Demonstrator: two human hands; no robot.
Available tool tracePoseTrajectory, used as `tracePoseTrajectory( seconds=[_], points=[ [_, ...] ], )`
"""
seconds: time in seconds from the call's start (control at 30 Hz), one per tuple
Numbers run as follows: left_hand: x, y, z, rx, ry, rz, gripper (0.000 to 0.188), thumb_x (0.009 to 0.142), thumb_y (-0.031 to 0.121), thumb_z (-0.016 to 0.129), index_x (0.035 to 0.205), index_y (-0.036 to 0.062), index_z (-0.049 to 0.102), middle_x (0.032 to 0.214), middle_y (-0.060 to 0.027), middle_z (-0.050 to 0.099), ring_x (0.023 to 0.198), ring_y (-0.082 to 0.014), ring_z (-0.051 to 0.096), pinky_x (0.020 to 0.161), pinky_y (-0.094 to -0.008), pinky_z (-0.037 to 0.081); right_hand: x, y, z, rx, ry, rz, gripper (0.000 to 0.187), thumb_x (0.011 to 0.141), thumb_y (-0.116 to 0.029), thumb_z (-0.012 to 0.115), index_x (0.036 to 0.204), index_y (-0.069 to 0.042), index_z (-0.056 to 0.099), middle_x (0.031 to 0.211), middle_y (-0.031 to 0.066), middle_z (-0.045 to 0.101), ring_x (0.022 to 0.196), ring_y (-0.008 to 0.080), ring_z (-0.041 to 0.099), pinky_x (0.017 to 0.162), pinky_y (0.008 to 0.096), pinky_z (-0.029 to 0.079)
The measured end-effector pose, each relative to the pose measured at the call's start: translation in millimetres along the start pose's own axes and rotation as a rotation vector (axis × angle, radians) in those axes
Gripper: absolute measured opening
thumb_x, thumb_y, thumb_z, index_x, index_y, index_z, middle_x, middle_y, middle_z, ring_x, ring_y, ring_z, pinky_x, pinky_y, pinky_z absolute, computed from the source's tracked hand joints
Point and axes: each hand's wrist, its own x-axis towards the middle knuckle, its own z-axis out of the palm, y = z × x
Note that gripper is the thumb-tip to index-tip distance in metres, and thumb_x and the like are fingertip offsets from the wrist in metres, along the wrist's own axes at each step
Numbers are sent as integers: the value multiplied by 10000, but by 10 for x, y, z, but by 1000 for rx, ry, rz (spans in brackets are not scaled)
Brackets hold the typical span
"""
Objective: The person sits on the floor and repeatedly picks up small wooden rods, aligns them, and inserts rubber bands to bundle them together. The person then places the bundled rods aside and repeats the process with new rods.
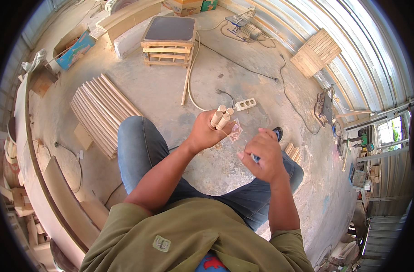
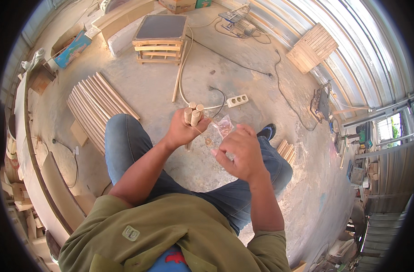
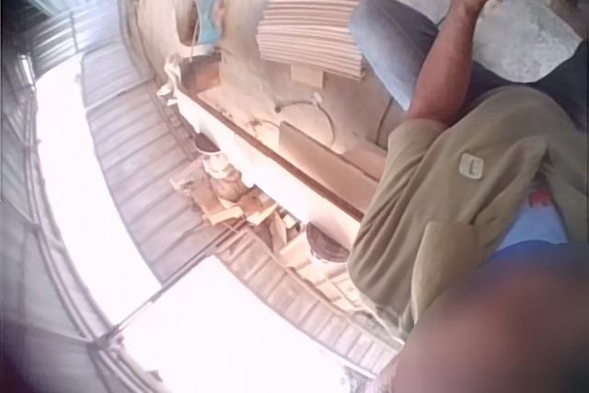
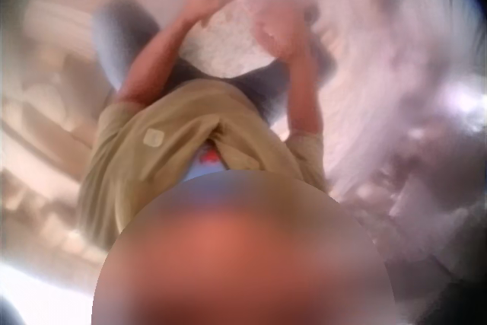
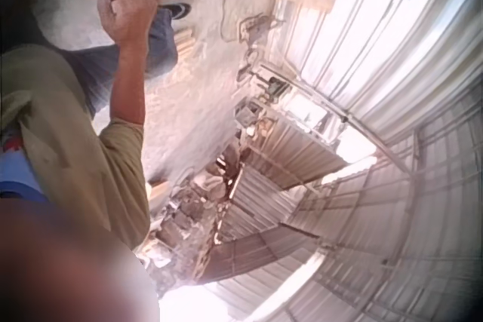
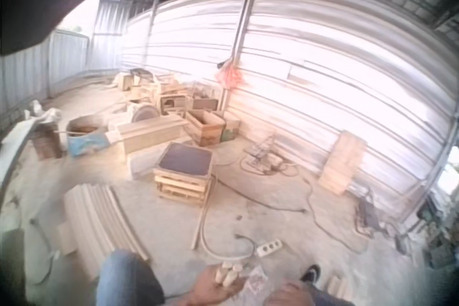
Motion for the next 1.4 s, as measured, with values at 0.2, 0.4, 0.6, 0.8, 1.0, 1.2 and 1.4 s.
tracePoseTrajectory(
  seconds=[0.2,0.4,0.6,0.8,1.0,1.2,1.4],
  points=[
    [44,10,13,1,-24,-73,199,888,154,817,880,34,659,744,-62,652,694,-96,550,638,-327,497,-659,-431,215,1815,400,170,168,999,-128,608,1038,22,672,1064,110,746,855,184,706,963,489,591],
    [-145,99,315,40,-20,97,193,859,183,835,912,59,697,785,-98,715,675,-204,672,658,-368,548,-275,234,636,1678,857,709,645,1087,-79,520,1643,95,244,1626,253,465,1277,331,676,1043,454,600],
    [-163,142,338,115,-6,-35,198,842,185,838,928,70,702,815,-107,728,722,-251,696,681,-367,559,-240,192,772,1463,729,460,1101,950,-381,822,1669,87,131,1753,258,192,1610,397,274,1260,543,378],
    [-156,63,346,54,-106,-8,235,807,178,821,993,80,717,865,-131,751,786,-324,738,743,-401,585,-75,-187,233,627,253,299,1242,774,-459,950,1646,58,233,1711,273,276,1584,419,321,1248,498,383],
    [-277,41,590,142,-89,341,227,838,178,808,1025,82,722,883,-109,765,796,-325,752,739,-413,589,975,127,-148,158,-641,262,869,841,-393,894,1494,61,543,1321,278,705,1284,405,674,1124,432,517],
    [-244,84,357,78,-15,169,169,883,147,821,957,66,691,805,-87,728,665,-214,674,651,-365,557,707,577,536,874,-239,785,698,997,-425,770,1424,100,599,1312,238,718,1224,294,714,1053,374,565],
    [-150,119,281,131,-84,6,217,881,188,832,998,77,687,859,-83,732,738,-222,703,710,-379,568,-346,332,913,849,794,720,649,1043,-346,737,1472,109,563,1508,266,595,1411,318,593,1150,391,506]
  ],
)
